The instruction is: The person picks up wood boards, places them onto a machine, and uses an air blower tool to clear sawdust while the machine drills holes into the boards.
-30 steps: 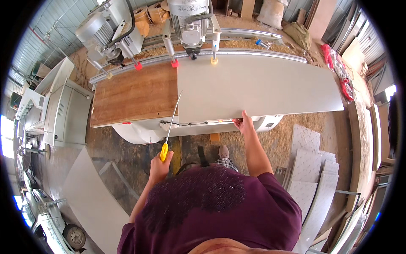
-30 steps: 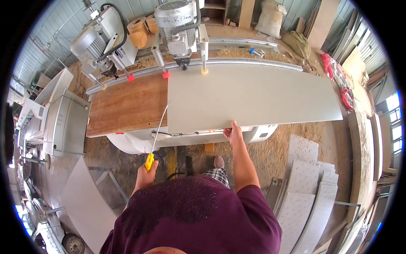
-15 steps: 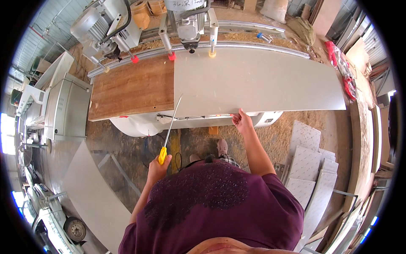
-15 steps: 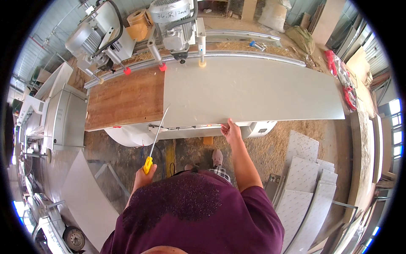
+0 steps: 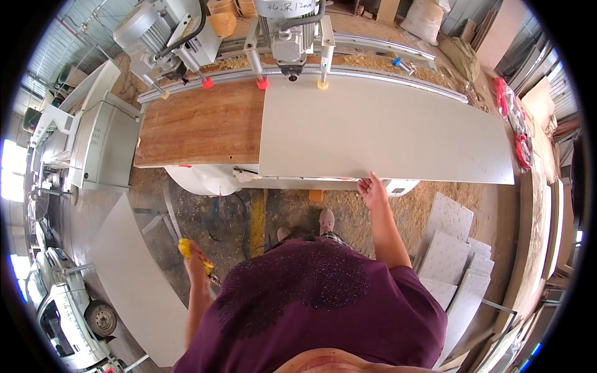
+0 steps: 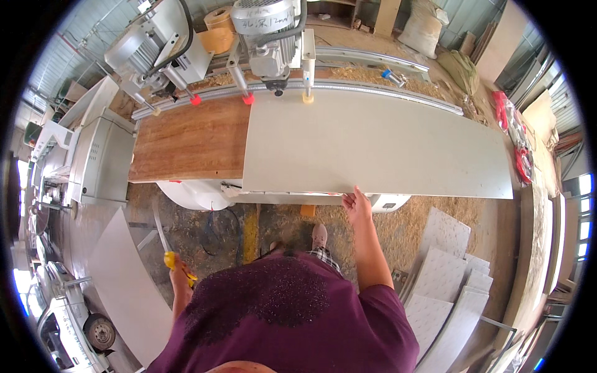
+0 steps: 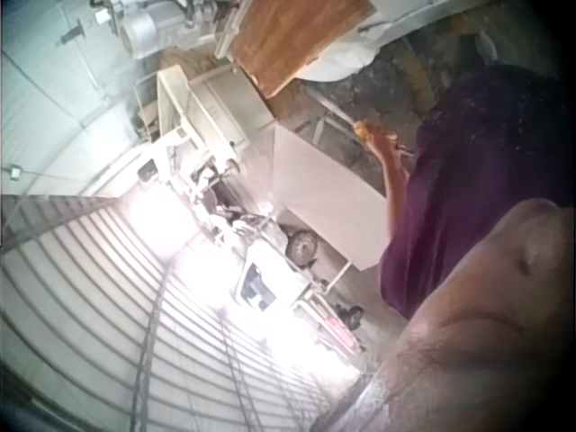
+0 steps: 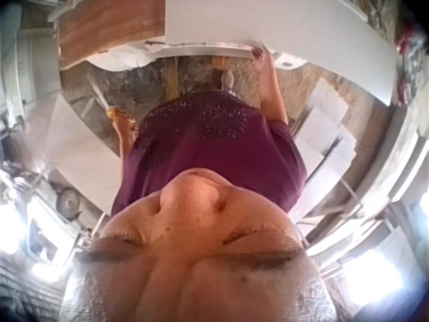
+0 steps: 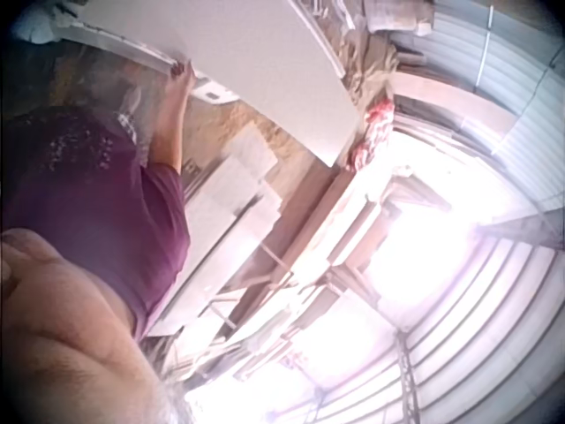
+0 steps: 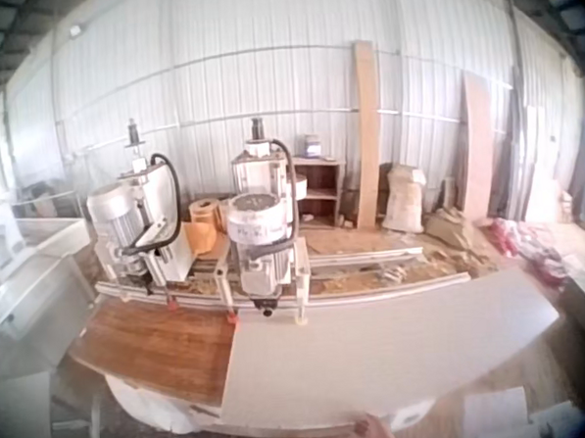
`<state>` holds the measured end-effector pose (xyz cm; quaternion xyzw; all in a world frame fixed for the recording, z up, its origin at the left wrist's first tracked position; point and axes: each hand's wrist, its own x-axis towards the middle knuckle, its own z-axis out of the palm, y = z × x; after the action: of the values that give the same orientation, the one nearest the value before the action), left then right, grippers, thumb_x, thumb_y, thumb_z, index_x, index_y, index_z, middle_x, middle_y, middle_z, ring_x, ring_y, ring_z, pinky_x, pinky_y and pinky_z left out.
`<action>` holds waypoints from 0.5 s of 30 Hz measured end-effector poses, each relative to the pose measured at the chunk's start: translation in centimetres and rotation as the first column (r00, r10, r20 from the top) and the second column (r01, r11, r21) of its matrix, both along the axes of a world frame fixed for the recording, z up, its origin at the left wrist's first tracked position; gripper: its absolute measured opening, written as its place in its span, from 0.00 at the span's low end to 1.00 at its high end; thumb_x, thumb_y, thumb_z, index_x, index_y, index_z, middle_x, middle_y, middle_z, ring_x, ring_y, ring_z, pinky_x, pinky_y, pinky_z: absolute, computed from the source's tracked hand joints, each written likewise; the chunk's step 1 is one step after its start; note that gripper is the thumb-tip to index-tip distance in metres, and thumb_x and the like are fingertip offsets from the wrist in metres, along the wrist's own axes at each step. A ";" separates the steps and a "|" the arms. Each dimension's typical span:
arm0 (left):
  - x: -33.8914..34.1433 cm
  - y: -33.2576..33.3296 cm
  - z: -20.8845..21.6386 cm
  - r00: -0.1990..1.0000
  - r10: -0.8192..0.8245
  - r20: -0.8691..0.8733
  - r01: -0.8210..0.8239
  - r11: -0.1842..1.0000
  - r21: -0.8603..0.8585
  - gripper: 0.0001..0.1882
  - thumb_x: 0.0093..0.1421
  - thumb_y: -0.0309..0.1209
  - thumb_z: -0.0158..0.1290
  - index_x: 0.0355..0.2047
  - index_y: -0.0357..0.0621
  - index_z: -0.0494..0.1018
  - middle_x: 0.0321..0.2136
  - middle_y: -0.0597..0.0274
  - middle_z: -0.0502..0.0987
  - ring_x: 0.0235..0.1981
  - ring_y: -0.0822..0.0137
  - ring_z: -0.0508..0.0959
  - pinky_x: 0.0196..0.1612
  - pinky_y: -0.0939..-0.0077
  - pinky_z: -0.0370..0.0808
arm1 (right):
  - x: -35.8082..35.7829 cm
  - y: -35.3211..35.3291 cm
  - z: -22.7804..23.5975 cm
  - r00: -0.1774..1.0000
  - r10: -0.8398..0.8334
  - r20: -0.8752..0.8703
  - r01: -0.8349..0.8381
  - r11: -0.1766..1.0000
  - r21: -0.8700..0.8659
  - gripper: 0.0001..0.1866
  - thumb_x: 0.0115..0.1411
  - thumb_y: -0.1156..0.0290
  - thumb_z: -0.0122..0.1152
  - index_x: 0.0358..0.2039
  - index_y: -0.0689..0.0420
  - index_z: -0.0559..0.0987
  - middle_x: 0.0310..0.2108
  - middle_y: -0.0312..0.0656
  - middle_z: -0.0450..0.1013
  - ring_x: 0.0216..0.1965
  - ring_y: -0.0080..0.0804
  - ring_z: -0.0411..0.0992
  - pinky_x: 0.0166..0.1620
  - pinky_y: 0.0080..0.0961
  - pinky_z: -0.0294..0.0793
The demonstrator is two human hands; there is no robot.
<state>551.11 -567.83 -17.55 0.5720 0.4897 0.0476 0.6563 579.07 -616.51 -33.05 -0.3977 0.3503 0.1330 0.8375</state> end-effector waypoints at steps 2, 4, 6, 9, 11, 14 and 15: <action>0.3 -2.0 -0.2 0.933 -0.357 -0.047 0.359 0.933 0.023 0.13 0.61 0.44 0.50 0.28 0.49 0.69 0.15 0.75 0.63 0.19 0.79 0.67 0.21 0.80 0.65 | 0.7 -0.4 -0.2 1.000 0.009 -0.017 -0.009 1.000 0.011 0.16 0.60 0.59 0.58 0.40 0.58 0.70 0.35 0.42 0.71 0.37 0.35 0.70 0.45 0.34 0.72; 1.2 -4.5 -1.6 0.828 -0.534 -0.171 0.555 0.824 0.115 0.16 0.60 0.46 0.52 0.32 0.46 0.71 0.18 0.75 0.65 0.18 0.78 0.64 0.23 0.79 0.64 | 1.4 -1.3 -0.4 0.998 0.031 -0.054 -0.031 0.999 0.011 0.17 0.59 0.59 0.58 0.42 0.57 0.70 0.36 0.42 0.71 0.38 0.36 0.70 0.46 0.34 0.72; 4.8 -6.1 -2.5 0.831 -0.524 -0.188 0.545 0.834 0.088 0.17 0.59 0.47 0.53 0.33 0.45 0.71 0.19 0.74 0.66 0.19 0.76 0.64 0.25 0.78 0.63 | 1.9 -2.4 -0.4 0.996 -0.002 -0.092 0.005 1.000 0.028 0.18 0.59 0.58 0.58 0.44 0.56 0.69 0.36 0.42 0.70 0.37 0.37 0.70 0.46 0.35 0.71; 10.1 -6.2 -5.4 0.926 -0.346 -0.154 0.346 0.938 -0.028 0.17 0.58 0.45 0.54 0.39 0.46 0.69 0.24 0.69 0.67 0.19 0.72 0.65 0.25 0.78 0.65 | 2.8 -3.4 1.5 0.995 -0.024 -0.099 0.024 1.000 -0.002 0.18 0.60 0.57 0.57 0.43 0.56 0.70 0.34 0.42 0.70 0.35 0.36 0.69 0.45 0.36 0.72; 14.0 -6.3 -8.9 0.960 -0.274 -0.050 0.268 0.957 -0.111 0.20 0.58 0.42 0.55 0.44 0.47 0.65 0.29 0.65 0.68 0.20 0.69 0.67 0.24 0.75 0.69 | 3.8 -7.4 0.4 0.994 -0.080 -0.073 0.078 0.997 -0.026 0.18 0.59 0.56 0.57 0.42 0.55 0.71 0.33 0.43 0.70 0.34 0.36 0.69 0.43 0.37 0.73; 21.0 -9.1 -11.5 0.992 -0.121 0.041 0.128 0.950 -0.285 0.21 0.59 0.38 0.55 0.47 0.48 0.59 0.34 0.61 0.68 0.25 0.64 0.71 0.23 0.70 0.72 | 4.8 -17.2 -2.1 0.966 -0.258 -0.015 0.257 0.963 -0.077 0.18 0.58 0.54 0.57 0.42 0.53 0.72 0.32 0.40 0.70 0.33 0.34 0.69 0.38 0.35 0.73; 23.4 -9.9 -11.9 0.992 -0.120 0.040 0.127 0.946 -0.299 0.21 0.59 0.36 0.55 0.47 0.49 0.58 0.35 0.60 0.68 0.26 0.62 0.72 0.23 0.69 0.73 | 4.8 -20.2 -2.6 0.942 -0.334 0.037 0.336 0.938 -0.085 0.18 0.58 0.53 0.57 0.42 0.52 0.72 0.32 0.38 0.69 0.32 0.32 0.68 0.37 0.34 0.73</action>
<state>574.48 -577.68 -29.44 0.4943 0.4476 -0.0628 0.7426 583.84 -636.67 -35.66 -0.3712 0.4093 -0.0320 0.8329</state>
